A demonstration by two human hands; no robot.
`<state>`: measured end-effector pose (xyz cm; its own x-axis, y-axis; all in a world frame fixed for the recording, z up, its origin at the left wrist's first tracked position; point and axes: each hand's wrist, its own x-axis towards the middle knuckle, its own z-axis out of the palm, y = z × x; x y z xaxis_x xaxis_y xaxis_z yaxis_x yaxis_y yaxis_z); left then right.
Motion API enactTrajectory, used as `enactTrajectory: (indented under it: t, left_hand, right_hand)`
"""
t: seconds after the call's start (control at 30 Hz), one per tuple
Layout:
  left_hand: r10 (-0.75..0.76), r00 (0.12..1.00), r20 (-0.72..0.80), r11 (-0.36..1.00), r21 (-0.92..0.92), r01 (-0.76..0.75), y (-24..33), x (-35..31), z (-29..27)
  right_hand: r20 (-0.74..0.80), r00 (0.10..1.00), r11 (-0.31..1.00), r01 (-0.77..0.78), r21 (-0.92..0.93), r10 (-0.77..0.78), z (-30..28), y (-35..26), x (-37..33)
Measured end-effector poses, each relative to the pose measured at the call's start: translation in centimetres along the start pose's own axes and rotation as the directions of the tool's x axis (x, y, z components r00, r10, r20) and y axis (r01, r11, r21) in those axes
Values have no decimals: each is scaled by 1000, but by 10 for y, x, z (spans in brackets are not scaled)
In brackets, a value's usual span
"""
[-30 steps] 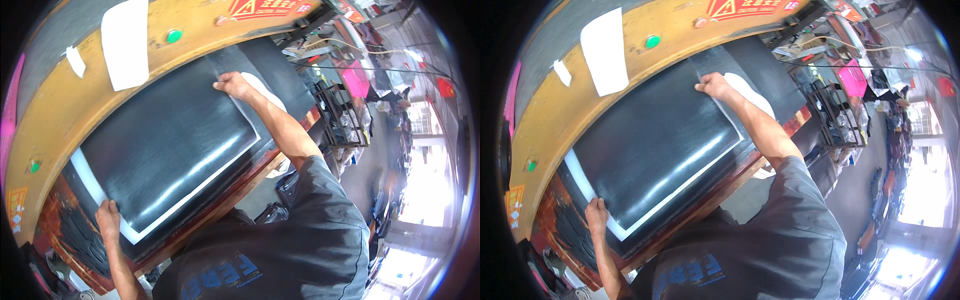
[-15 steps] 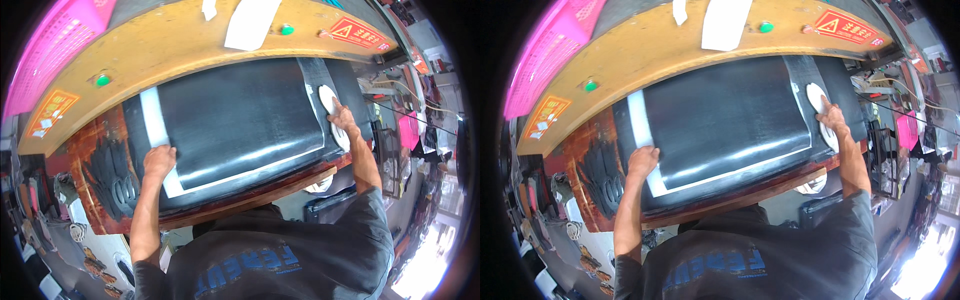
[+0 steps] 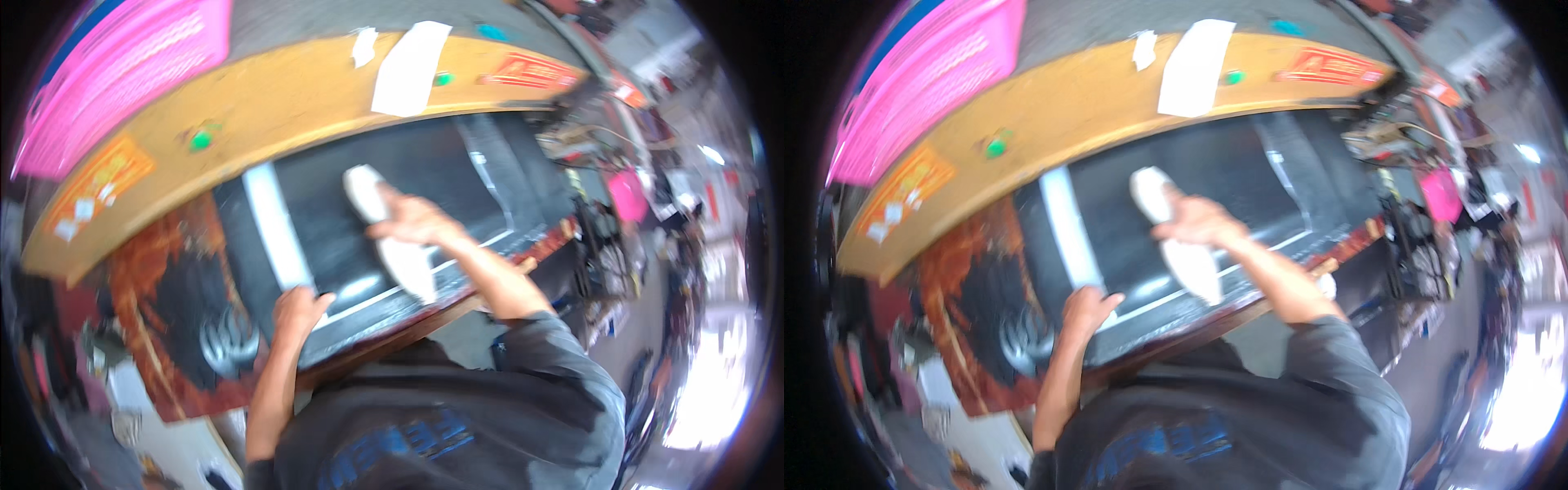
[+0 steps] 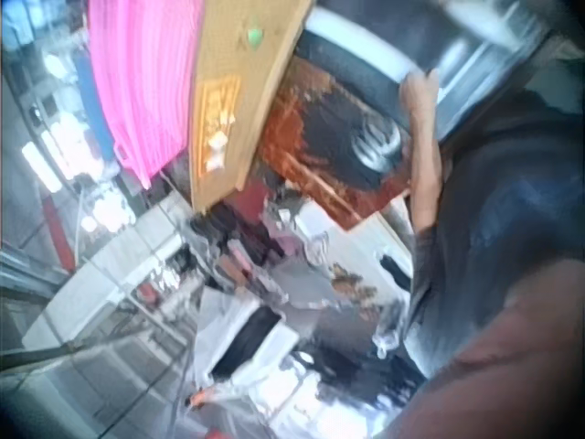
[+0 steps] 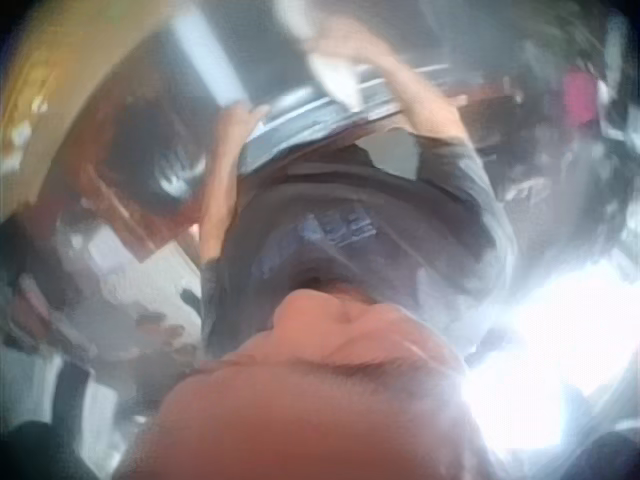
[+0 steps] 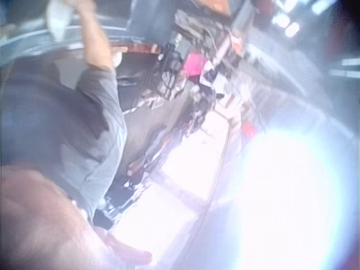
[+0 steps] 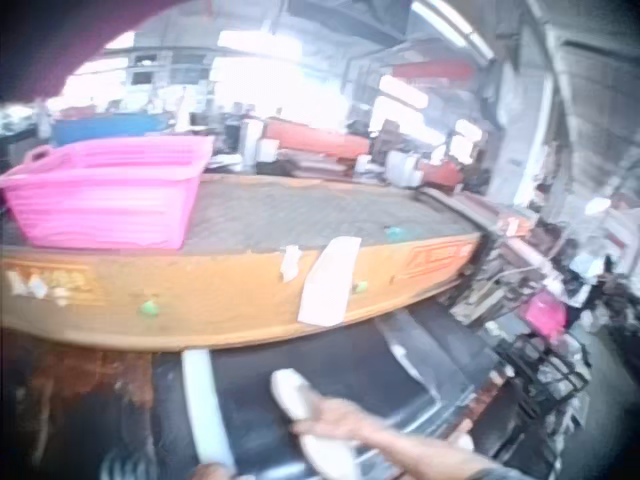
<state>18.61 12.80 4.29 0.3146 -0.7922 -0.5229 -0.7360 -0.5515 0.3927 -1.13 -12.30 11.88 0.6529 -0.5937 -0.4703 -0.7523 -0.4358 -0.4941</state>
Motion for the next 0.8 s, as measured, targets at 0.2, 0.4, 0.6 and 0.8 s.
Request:
enactTrajectory:
  t: [0.2,0.4,0.6,0.8]
  left_hand:
    - [-165,962,-219,852,-523,27,-6,5,11]
    - [-106,982,157,375,-908,186,-5,36,19]
    - [-79,931,-357,824,-549,-140,11,37,30]
    - [-4,794,-608,846,-426,-322,10,21,46]
  right_hand:
    - [-69,996,998,47,-47,-50,48,-68,8]
    - [-151,987,988,-72,-138,51,54,-63,13]
    - [-228,965,960,-178,-215,128,72,-59,25]
    - [-227,969,953,-157,-260,97,84,-61,25]
